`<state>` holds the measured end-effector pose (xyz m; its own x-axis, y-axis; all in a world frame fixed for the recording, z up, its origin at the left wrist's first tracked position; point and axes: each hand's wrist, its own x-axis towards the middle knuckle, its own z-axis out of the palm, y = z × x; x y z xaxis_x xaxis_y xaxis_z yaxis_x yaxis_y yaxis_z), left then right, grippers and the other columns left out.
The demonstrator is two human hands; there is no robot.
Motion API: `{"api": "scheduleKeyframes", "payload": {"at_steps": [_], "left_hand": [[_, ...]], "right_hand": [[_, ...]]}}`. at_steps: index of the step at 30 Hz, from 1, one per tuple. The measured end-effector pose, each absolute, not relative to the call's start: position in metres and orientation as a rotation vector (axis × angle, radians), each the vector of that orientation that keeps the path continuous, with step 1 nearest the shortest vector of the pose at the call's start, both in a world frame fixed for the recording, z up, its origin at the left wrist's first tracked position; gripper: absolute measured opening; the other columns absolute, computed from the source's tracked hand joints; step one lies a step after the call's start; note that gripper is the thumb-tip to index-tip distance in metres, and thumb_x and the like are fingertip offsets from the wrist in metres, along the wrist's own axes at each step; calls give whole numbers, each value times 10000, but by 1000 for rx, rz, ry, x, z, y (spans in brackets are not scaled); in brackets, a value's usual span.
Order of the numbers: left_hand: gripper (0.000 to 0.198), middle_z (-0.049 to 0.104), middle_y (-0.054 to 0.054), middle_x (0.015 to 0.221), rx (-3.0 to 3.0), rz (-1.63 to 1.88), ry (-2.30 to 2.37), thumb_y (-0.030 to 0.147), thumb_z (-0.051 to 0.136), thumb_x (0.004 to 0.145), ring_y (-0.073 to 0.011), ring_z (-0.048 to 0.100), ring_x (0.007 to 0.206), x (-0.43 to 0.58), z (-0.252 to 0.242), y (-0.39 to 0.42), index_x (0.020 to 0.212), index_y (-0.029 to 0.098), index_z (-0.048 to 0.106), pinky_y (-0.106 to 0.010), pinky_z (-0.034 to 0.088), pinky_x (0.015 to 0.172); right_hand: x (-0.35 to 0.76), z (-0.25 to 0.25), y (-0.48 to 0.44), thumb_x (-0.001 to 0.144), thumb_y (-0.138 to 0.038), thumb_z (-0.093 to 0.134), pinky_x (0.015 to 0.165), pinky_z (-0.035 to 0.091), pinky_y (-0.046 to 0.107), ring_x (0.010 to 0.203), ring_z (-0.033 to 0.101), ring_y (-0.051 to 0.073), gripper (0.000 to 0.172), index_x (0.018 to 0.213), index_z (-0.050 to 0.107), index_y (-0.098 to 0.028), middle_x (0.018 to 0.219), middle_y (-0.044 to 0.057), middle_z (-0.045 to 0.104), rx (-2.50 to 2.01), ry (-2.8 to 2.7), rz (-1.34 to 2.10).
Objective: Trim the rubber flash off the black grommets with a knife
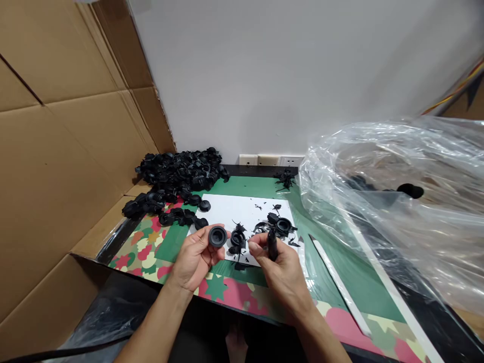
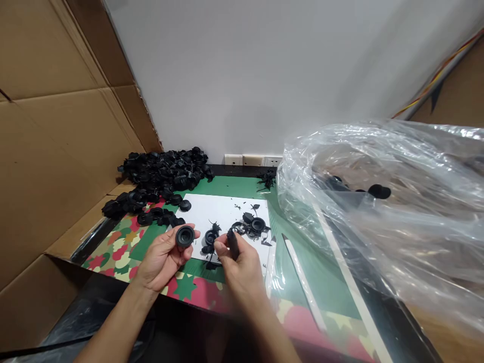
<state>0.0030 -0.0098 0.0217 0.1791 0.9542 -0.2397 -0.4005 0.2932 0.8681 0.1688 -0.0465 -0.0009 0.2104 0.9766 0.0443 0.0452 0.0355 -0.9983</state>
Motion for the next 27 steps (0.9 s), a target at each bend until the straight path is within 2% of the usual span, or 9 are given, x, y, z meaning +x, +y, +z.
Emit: {"api": "scheduleKeyframes", "payload": {"at_steps": [4,8,12,15,18,21,24,27], "left_hand": [[277,741,-128,794,658,1085,873,288,785,666,-98,574,460,4,18,-13,862,102,725,-175,398,409],[304,736,-106,765,665,1099,888,293,810,641,-85,568,465,6,17,-14,865,102,736,-168,426,434],[372,712,-72,693,679,1146,929,335,849,578,-92,576,492,11,16,-15,851,104,746,-177,460,473],[409,687,-50,636,692,1159,952,357,868,531,-105,586,501,14,17,-17,835,109,750,-192,480,493],[408,685,-48,635,785,1178,1010,393,848,557,-123,596,526,13,17,-18,847,121,759,-208,480,501],[357,715,-76,705,1033,1202,1088,392,815,615,-150,612,594,7,13,-18,850,126,774,-227,485,546],[306,733,-93,781,1232,1163,1074,387,769,684,-166,620,645,4,5,-16,871,145,781,-240,481,584],[345,723,-92,757,1207,1102,1022,410,741,713,-149,598,592,5,-3,-14,923,138,771,-244,465,558]], "right_hand": [[160,1,-50,827,-374,546,486,372,229,517,445,121,232,712,597,-179,570,-27,499,-1228,-1240,947],[154,3,-52,857,-205,496,584,445,240,631,554,143,146,817,636,-189,700,13,602,-1103,-1456,687],[147,-1,-50,816,-95,460,561,463,228,641,588,141,302,1039,638,-194,812,42,619,-1132,-1698,417],[141,-4,-49,815,-108,464,458,407,224,551,567,136,330,1084,635,-192,839,53,626,-1288,-1842,277],[140,-4,-49,779,-77,448,419,346,232,501,530,133,387,1084,656,-192,823,61,622,-1344,-1896,262],[149,0,-47,767,-96,474,513,396,240,592,545,145,323,989,683,-202,777,45,607,-1234,-1806,552],[160,4,-43,769,-221,578,565,410,246,607,511,134,116,846,658,-191,675,-7,539,-1077,-1517,1152],[161,2,-42,723,-355,668,494,359,223,507,410,92,224,851,599,-186,611,-61,436,-948,-1148,1542]]}}
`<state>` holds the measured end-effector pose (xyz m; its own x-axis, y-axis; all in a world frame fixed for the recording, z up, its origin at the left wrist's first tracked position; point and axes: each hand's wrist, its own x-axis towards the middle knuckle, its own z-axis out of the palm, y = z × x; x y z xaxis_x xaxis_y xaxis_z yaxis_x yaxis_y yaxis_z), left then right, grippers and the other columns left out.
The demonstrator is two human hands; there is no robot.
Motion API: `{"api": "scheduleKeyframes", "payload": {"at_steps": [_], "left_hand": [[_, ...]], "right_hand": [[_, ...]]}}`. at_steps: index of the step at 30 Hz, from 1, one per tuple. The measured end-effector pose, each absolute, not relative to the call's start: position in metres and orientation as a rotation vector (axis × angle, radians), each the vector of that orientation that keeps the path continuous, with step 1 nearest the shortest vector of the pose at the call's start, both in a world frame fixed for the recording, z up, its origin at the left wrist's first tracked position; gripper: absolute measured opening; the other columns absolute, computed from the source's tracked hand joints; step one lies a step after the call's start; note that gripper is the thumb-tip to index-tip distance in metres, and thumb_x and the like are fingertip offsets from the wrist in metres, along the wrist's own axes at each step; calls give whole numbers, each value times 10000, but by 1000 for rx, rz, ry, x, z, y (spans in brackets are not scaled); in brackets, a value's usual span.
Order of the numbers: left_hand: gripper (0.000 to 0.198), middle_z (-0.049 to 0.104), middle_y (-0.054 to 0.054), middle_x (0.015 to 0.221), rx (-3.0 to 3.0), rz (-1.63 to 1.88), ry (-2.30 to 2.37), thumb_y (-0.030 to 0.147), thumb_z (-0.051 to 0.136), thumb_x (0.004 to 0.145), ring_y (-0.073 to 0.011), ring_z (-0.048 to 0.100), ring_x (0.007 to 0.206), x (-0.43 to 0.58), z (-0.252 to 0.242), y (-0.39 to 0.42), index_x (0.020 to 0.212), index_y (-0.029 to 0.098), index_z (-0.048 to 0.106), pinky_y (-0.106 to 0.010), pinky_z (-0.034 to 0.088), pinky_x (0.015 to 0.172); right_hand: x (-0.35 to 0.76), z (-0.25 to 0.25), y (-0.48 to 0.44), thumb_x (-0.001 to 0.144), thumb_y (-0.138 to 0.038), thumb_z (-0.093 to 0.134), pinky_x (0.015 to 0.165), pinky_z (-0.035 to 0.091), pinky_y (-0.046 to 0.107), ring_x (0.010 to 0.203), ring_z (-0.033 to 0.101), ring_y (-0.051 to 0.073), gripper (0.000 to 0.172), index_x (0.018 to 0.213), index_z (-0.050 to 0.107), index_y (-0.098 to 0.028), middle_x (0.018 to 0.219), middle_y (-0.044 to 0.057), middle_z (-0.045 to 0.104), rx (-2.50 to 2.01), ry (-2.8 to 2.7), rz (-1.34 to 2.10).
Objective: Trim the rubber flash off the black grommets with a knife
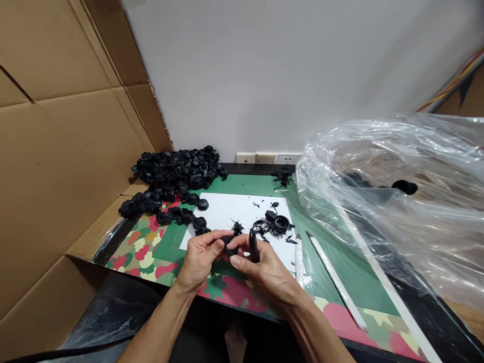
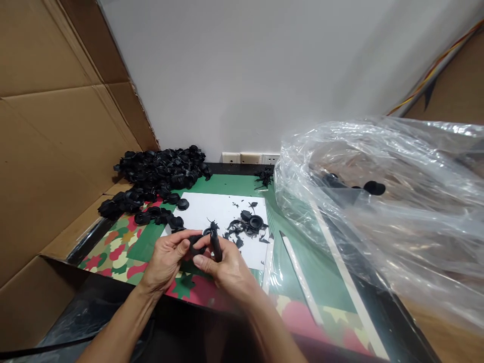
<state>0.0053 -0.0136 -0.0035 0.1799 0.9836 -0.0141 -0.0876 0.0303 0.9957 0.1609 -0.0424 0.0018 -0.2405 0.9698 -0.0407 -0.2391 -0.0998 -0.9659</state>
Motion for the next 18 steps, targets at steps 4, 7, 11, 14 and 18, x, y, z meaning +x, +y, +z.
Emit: {"api": "scheduleKeyframes", "payload": {"at_steps": [4,7,11,14,18], "left_hand": [[356,696,-63,678,1077,1175,1054,405,777,669,-111,555,527,9,-5,-10,890,126,766,-219,434,513],[376,679,-39,631,1013,1285,1108,420,807,617,-104,551,493,7,1,-7,858,135,763,-194,380,449],[391,718,-75,733,1019,1286,1091,416,816,600,-123,573,529,1,6,-5,867,135,764,-200,373,452],[366,729,-98,833,1084,1247,1094,414,765,676,-123,564,554,-3,9,-7,923,144,760,-212,387,468],[252,693,-106,1040,1550,1288,1199,329,662,797,-196,620,812,-9,13,-16,995,198,746,-270,486,652]], "right_hand": [[153,-3,-44,696,-347,704,523,370,214,546,420,94,251,834,557,-196,631,-64,446,-976,-1005,1422],[156,-1,-46,703,-369,698,529,373,211,570,428,102,251,742,516,-200,644,-51,460,-1075,-964,1206],[167,2,-49,768,-517,615,465,317,221,499,344,94,376,631,481,-194,567,-48,409,-1167,-1032,1152],[170,2,-52,798,-571,559,464,307,228,501,340,99,421,636,504,-185,561,-37,416,-1198,-1087,1137],[172,1,-51,779,-561,587,485,329,232,529,367,112,397,663,524,-187,577,-36,430,-1232,-1108,1101]]}}
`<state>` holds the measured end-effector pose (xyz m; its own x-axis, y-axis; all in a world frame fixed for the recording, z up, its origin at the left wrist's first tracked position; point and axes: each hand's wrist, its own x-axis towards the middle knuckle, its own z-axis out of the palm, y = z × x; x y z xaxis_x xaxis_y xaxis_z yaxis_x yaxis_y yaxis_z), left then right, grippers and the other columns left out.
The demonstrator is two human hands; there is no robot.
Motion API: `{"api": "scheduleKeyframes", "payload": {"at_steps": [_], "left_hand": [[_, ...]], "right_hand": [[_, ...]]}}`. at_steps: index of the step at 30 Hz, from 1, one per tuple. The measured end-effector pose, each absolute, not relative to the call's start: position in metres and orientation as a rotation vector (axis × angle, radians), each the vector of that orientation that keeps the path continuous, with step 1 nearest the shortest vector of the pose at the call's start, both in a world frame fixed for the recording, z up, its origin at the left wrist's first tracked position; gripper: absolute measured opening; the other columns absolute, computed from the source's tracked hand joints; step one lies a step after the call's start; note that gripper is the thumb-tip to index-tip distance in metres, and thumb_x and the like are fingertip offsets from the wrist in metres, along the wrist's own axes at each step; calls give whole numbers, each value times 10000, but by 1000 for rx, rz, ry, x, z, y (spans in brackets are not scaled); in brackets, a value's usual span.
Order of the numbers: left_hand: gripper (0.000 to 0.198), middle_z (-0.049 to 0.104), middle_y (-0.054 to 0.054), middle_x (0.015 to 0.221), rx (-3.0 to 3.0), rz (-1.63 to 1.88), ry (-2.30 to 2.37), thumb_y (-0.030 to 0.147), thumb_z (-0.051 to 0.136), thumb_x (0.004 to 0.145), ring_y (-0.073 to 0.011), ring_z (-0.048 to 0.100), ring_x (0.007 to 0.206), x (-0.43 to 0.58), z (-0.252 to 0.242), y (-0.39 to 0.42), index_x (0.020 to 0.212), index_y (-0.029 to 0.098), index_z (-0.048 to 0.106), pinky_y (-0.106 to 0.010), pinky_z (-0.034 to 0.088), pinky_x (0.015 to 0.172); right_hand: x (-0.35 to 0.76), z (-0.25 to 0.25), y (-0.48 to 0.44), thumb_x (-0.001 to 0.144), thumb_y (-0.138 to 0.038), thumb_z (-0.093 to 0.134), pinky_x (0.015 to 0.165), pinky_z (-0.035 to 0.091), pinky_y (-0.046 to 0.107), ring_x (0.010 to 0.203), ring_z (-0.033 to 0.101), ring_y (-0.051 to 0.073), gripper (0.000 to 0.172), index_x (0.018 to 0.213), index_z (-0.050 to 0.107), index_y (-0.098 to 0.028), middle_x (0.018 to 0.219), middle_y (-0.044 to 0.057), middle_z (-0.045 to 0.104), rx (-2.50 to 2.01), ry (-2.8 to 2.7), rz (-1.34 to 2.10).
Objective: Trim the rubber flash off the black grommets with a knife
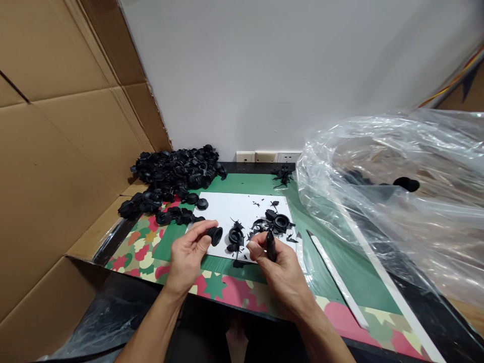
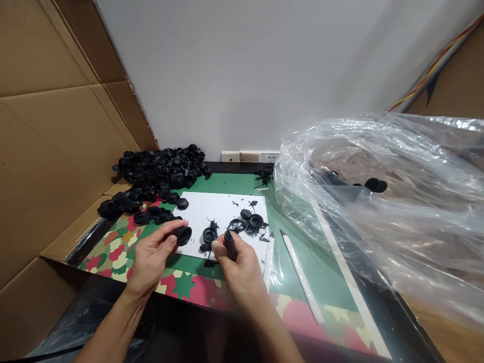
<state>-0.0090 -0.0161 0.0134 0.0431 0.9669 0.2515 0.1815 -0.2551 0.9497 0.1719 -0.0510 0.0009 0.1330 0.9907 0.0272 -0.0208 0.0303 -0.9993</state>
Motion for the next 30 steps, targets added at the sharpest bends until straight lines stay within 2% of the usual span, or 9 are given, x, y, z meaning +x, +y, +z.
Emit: {"api": "scheduleKeyframes", "payload": {"at_steps": [2,6,10,12,15,19,23,26,30], "left_hand": [[213,677,-98,1053,1938,1217,1224,241,645,802,-226,607,933,-11,14,-21,991,230,741,-319,486,795],[222,674,-63,888,2205,849,1268,134,591,794,-197,611,804,-12,12,-23,919,247,737,-312,489,734],[167,677,-66,828,1632,1032,1288,256,682,754,-167,621,678,-12,19,-17,893,185,742,-244,452,559],[272,660,-65,712,1217,1060,1191,356,721,723,-135,587,532,-11,24,-15,886,139,739,-206,358,425],[337,661,-82,660,844,1051,1030,372,776,660,-120,565,460,-9,29,-17,847,95,728,-188,310,373],[299,678,-89,698,721,1051,975,311,806,625,-97,549,437,-5,28,-21,801,88,713,-170,301,355],[310,665,-71,668,686,1042,977,303,815,607,-95,540,428,-2,25,-22,810,91,714,-167,293,341],[317,650,-54,649,678,1029,958,311,823,599,-94,538,426,1,25,-23,802,93,716,-165,293,340],[323,612,-26,608,680,1013,918,326,824,608,-79,520,416,4,24,-23,801,88,723,-162,299,353]], "right_hand": [[174,2,-50,765,-567,595,475,330,234,513,362,110,403,650,530,-187,570,-35,442,-1244,-1113,1090],[178,3,-50,748,-600,604,474,321,244,499,347,109,434,650,560,-180,551,-39,422,-1267,-1049,1054],[180,4,-51,791,-617,567,514,343,263,519,387,125,451,786,647,-173,564,-32,422,-1190,-921,1023],[181,6,-52,814,-634,525,584,393,285,608,467,152,476,802,681,-184,653,7,495,-1118,-936,948],[186,10,-55,801,-722,434,657,426,316,742,520,192,600,777,736,-205,817,63,567,-1109,-1105,823],[193,9,-59,727,-788,451,475,315,268,517,402,136,677,697,744,-178,541,6,450,-1168,-1118,979],[191,4,-61,655,-706,647,401,234,238,397,316,85,550,705,709,-162,426,-54,374,-961,-917,1296],[181,6,-62,666,-543,749,434,364,253,413,456,104,390,802,704,-180,507,-29,526,-880,-887,1387],[169,11,-64,775,-419,694,571,480,288,608,587,150,219,885,735,-234,725,21,623,-886,-1088,1177]]}}
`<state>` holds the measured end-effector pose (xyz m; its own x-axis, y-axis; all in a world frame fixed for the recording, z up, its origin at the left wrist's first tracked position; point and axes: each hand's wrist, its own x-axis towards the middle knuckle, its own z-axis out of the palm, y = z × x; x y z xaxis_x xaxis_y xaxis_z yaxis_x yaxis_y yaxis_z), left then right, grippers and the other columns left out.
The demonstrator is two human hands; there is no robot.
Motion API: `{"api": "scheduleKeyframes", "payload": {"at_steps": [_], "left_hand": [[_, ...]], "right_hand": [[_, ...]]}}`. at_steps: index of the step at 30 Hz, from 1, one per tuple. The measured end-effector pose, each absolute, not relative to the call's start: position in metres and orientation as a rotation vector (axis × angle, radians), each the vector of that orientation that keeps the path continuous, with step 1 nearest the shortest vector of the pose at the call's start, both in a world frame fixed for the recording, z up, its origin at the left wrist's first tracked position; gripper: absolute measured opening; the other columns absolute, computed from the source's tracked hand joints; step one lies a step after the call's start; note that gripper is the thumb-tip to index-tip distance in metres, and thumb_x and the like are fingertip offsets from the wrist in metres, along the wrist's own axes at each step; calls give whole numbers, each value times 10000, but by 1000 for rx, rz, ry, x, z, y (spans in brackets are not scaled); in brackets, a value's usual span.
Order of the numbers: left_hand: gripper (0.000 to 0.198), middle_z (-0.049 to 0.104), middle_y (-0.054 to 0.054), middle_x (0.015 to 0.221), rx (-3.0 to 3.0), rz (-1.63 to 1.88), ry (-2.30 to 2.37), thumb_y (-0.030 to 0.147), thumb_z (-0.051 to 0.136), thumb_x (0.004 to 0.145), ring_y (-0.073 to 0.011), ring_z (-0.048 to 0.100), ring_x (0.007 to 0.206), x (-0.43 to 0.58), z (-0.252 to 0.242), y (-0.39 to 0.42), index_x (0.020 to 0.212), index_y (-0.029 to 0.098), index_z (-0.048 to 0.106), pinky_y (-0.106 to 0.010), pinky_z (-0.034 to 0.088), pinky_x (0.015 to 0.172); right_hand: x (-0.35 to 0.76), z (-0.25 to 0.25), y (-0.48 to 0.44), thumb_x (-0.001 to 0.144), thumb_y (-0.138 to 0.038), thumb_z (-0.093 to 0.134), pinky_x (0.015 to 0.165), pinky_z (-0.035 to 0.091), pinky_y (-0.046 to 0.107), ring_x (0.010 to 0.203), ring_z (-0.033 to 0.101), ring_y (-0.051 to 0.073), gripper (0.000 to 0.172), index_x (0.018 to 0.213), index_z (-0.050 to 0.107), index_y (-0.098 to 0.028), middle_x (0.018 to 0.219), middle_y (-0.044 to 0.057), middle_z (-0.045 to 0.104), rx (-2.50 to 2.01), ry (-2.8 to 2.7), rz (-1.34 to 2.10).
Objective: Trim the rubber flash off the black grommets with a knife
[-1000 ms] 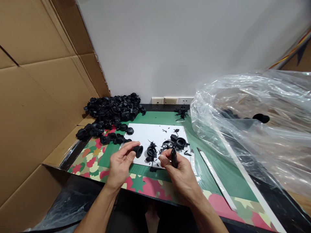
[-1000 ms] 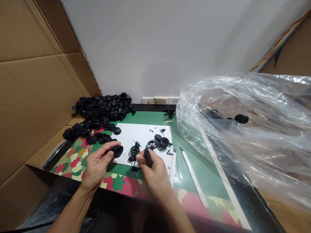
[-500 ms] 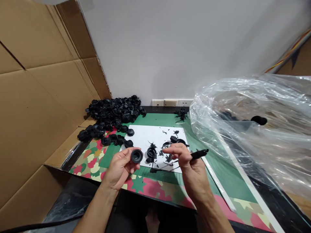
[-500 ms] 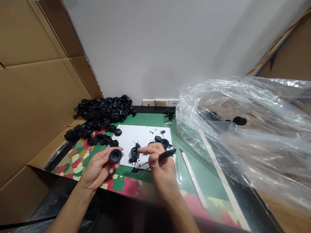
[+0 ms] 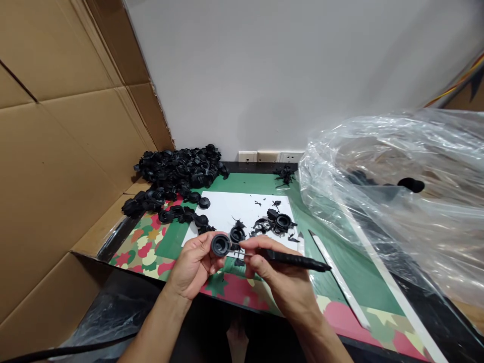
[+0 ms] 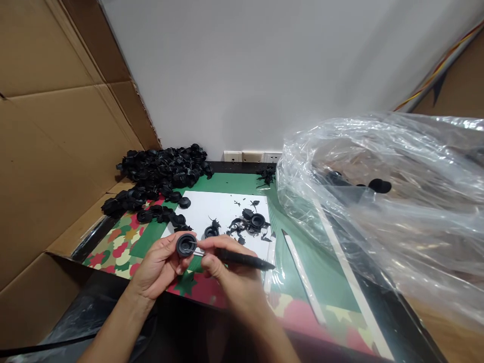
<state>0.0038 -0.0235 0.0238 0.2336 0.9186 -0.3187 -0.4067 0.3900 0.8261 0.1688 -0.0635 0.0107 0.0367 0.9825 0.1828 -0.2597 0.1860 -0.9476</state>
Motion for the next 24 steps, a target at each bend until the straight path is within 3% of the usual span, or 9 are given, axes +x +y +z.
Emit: {"api": "scheduleKeyframes", "payload": {"at_steps": [4,15,24], "left_hand": [[345,613,-25,602,670,998,912,336,837,591,-75,524,413,5,22,-24,813,92,731,-160,317,359],[319,628,-30,605,646,989,884,330,826,617,-74,524,423,6,17,-24,811,93,737,-153,323,356],[319,638,-36,601,649,987,896,318,832,605,-82,533,426,5,17,-23,812,94,738,-153,331,360]], "right_hand": [[164,11,-60,792,-342,688,692,499,299,795,609,183,138,887,750,-263,862,45,639,-897,-1295,919],[152,0,-53,823,-236,665,692,530,306,769,649,183,60,862,703,-211,833,61,691,-833,-1378,682],[154,0,-52,819,-259,671,663,545,299,738,658,182,59,825,711,-216,814,57,702,-870,-1336,741]]}}
